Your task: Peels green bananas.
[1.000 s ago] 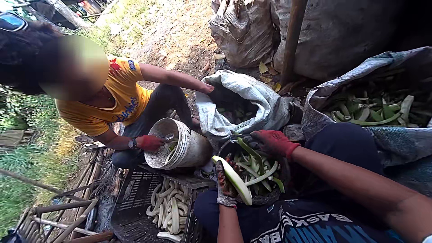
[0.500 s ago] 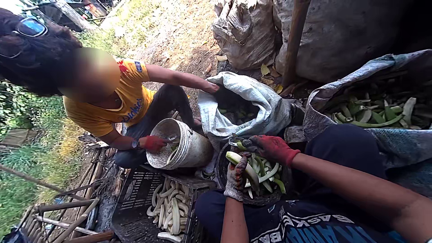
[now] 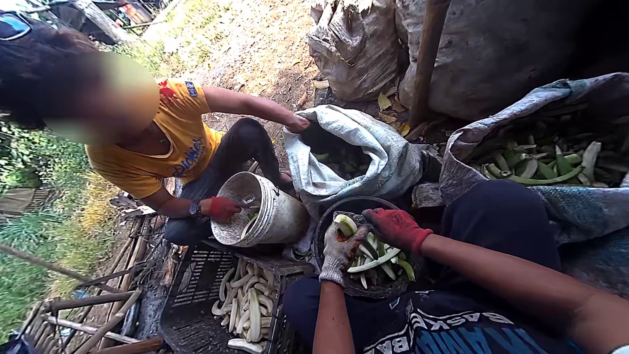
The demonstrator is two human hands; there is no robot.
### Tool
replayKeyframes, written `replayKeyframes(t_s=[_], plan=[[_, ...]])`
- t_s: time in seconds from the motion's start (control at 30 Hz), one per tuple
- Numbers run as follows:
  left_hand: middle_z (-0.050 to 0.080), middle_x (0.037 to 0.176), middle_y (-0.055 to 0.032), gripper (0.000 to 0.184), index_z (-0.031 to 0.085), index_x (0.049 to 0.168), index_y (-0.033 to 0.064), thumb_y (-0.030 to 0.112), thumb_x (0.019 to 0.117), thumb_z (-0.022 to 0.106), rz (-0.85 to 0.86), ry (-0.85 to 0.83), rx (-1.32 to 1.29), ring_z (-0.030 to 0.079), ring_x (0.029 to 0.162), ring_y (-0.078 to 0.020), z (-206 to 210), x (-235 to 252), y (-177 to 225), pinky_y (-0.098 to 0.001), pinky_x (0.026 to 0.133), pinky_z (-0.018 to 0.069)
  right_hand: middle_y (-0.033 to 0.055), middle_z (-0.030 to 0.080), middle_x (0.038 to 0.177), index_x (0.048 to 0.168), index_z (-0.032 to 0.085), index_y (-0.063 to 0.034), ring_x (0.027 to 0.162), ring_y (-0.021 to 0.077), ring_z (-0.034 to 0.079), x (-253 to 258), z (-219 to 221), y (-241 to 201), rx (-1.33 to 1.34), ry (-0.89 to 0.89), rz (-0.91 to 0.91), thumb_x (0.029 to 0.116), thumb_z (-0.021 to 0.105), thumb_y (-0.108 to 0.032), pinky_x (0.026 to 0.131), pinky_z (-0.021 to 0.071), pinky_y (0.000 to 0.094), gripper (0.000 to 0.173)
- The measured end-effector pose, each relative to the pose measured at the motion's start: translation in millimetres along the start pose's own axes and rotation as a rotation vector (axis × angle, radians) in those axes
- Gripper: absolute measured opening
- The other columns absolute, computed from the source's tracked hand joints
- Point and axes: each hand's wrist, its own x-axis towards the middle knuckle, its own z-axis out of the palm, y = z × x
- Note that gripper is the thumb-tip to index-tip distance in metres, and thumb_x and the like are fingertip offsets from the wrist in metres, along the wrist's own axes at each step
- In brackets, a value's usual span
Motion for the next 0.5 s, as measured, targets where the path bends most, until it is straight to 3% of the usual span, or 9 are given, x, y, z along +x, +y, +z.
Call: replayKeyframes(t_s=[0.13,0.2,0.33,0.43,0.5], plan=[[0.072,0.112,-0.0134,0.059,0.069,0.120,0.0082,0.058,0.0880,0.070,-0.253,0.028,0.322,0.068,0.108,-0.0269,15.9,-0.4,-2.4,-0.0548,0.098,0.0510,0.0306,0.061,0.130,0.142,0.050,0.0001,0.117,0.0494,0.063,9.8,8.8,-1.4,0.039,-0.004,0.196,0.1062,0.050,-0.021,0.091,0.0507,0.0651,0.042],[0.072,0.112,-0.0147,0.062,0.069,0.121,0.0087,0.062,0.0883,0.068,-0.365,-0.030,0.335,0.067,0.108,-0.0294,29.1,-9.9,-10.9,-0.0574,0.097,0.0507,0.0298,0.062,0.130,0.139,0.053,0.0014,0.119,0.0483,0.063,17.5,-3.9,9.3,0.037,0.000,0.282,0.1063,0.051,-0.023,0.092,0.0503,0.0653,0.041],[0.071,0.101,-0.0166,0.046,0.062,0.122,-0.0026,0.040,0.1025,0.061,-0.418,0.100,-0.263,0.070,0.091,-0.0236,33.5,-13.8,-53.3,-0.0425,0.084,0.0592,0.0266,0.066,0.123,0.134,0.057,-0.0009,0.115,0.0454,0.065,15.9,-17.0,23.4,0.010,-0.001,0.194,0.1058,0.052,-0.026,0.091,0.0505,0.0634,0.038],[0.069,0.105,-0.0154,0.039,0.053,0.131,0.0005,0.032,0.1097,0.045,-0.361,0.111,-0.773,0.070,0.093,-0.0247,18.8,-10.7,-49.3,-0.0420,0.082,0.0605,0.0257,0.067,0.121,0.136,0.057,-0.0043,0.115,0.0446,0.065,3.4,-8.7,25.5,0.070,-0.061,-0.025,0.1083,0.048,-0.027,0.094,0.0488,0.0638,0.037],[0.070,0.102,-0.0120,0.032,0.054,0.128,0.0032,0.025,0.1108,0.040,-0.292,0.131,-0.875,0.071,0.091,-0.0197,10.5,-7.9,-43.2,-0.0356,0.080,0.0608,0.0245,0.068,0.118,0.135,0.059,-0.0050,0.112,0.0440,0.066,-5.8,4.8,20.1,0.112,-0.110,-0.146,0.1083,0.050,-0.029,0.093,0.0491,0.0638,0.036]])
